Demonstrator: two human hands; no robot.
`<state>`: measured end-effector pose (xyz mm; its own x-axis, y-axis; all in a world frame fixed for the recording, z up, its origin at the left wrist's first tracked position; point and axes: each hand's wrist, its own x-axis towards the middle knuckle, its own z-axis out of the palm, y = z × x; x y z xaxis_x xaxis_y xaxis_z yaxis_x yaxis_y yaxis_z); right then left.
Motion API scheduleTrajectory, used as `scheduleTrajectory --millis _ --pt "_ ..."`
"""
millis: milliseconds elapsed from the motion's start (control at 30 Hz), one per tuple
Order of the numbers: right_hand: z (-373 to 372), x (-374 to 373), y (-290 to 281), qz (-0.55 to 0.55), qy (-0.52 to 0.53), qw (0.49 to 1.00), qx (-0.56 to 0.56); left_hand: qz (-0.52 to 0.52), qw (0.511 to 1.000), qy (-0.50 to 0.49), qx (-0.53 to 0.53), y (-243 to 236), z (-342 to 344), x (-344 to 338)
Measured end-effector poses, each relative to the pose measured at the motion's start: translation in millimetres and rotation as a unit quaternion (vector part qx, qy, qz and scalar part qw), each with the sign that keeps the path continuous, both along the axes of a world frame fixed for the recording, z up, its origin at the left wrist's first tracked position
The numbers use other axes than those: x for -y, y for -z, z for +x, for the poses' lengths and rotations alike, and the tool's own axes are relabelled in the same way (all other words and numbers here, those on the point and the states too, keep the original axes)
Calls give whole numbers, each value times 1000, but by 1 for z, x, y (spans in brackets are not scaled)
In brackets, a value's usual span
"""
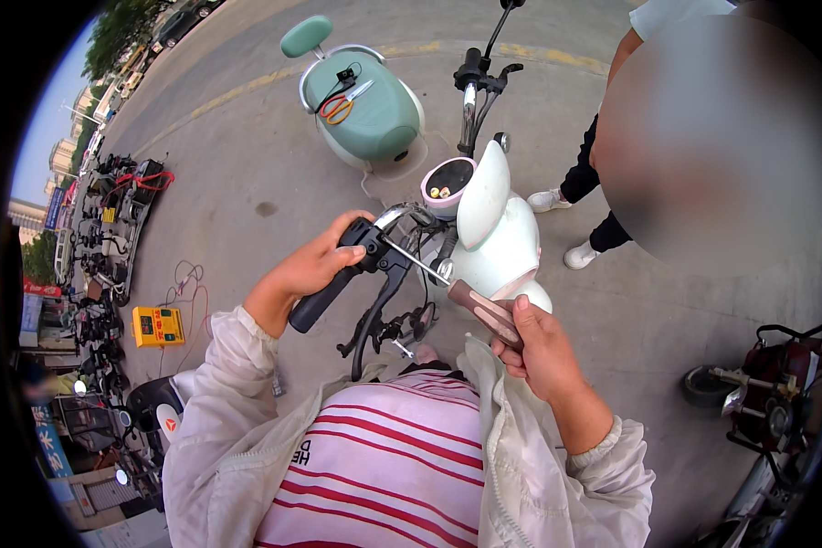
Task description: The person uses a screwdriver to adjust and tighten components on the handlebar of a light green scooter. They repeatedly loosen and tighten screws while manipulating the handlebar grip and brake lever. The work is performed outdoors on a paved area with other scooters nearby.
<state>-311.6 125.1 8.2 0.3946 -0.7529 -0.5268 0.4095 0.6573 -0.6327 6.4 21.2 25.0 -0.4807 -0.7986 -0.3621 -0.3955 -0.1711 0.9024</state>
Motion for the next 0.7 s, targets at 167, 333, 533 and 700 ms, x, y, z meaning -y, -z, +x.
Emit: scheduleTrajectory --millis 167,333,533,700 --pt "16 -5 14 -332 46 875 -349 7 1000 -12 -15 0 0 0" --pt "2 2 -4 46 -27 998 -23 5 1000 -6 -25 2 0 0" --pt "16 -6 11 -371 -5 847 -381 2 999 -14 -35 8 1 1" --pt "11 2 4 -113 -44 985 -120 -6 1000 7 -8 3 2 0"
